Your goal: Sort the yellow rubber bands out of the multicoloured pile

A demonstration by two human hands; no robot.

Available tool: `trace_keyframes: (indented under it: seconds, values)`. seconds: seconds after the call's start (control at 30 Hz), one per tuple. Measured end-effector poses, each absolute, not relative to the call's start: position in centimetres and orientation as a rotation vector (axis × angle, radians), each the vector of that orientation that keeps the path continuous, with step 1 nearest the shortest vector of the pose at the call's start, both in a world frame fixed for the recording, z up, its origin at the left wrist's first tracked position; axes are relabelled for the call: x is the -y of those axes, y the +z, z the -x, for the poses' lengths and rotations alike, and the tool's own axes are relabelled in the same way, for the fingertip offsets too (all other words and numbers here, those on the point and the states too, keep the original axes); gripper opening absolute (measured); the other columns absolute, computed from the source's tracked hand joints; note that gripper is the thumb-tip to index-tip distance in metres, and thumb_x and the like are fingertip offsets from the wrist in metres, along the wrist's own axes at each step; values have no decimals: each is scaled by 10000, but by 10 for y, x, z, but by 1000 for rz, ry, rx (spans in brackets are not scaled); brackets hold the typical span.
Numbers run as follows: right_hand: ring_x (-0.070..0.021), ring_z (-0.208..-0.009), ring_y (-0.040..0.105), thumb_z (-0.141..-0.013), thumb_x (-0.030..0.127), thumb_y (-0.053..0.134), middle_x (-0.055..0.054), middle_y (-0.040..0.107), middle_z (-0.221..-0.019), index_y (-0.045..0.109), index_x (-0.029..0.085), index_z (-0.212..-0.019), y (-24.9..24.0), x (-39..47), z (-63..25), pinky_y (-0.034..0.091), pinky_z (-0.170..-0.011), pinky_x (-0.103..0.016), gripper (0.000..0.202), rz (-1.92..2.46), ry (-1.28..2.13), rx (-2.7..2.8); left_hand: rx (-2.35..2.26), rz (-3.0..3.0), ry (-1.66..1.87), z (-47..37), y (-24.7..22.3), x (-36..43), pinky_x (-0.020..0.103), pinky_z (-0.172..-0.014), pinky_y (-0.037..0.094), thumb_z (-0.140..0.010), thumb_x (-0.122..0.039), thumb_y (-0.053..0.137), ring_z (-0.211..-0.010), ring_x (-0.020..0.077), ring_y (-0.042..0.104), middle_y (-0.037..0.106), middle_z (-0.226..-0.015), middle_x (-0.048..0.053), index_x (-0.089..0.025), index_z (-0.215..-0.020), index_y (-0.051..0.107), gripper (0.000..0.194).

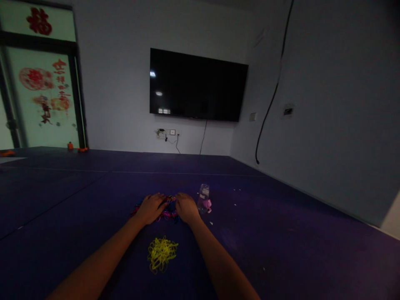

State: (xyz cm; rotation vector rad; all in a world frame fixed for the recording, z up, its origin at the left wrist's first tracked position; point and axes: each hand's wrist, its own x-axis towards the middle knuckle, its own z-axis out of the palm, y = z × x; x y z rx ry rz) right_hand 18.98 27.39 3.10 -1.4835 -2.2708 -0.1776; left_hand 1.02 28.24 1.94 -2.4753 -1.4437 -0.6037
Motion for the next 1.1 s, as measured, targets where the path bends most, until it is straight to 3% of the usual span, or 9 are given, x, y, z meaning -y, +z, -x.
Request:
trace_keyframes:
  seconds: [0.13, 0.3, 0.5, 0.77, 1.1]
  values:
    - [-193, -1158, 474, -869, 181, 360, -84, 552, -1241, 557, 194, -1190, 31, -274, -191, 340, -953, -319, 376, 1409, -155, 2345, 1572, 2428, -531, -11, 18, -284, 443, -991, 323, -900, -461, 330, -1198, 257, 479, 595, -1227, 110, -206, -1170, 572, 444]
    - [-195, -1109, 525, -867, 184, 361, -99, 596, -1180, 555, 174, -1198, 31, -274, -192, 359, -936, -310, 383, 1429, -151, 2378, 1734, 2316, -534, -10, 15, -288, 481, -982, 325, -876, -502, 353, -1234, 299, 434, 553, -1274, 147, -168, -1228, 530, 517]
    - [-219, -983, 602, -842, 180, 391, -136, 657, -1034, 653, 124, -998, 31, -270, -191, 406, -867, -298, 310, 1592, -213, 2319, 1801, 2284, -524, -9, 16, -289, 495, -1003, 299, -847, -488, 402, -1260, 308, 400, 521, -1307, 152, -150, -1242, 521, 533]
    - [-254, -924, 628, -833, 201, 411, -179, 670, -975, 688, 98, -887, 32, -267, -190, 440, -813, -318, 300, 1715, -238, 2262, 1738, 2365, -558, -11, 21, -283, 483, -1004, 307, -867, -435, 391, -1246, 292, 421, 554, -1283, 103, -224, -1206, 555, 432]
    - [-257, -934, 623, -825, 206, 435, -168, 666, -992, 674, 97, -927, 32, -267, -189, 440, -812, -324, 282, 1713, -280, 2265, 1665, 2457, -581, -8, 19, -291, 420, -1006, 319, -879, -390, 370, -1229, 245, 442, 573, -1260, 79, -222, -1183, 568, 400]
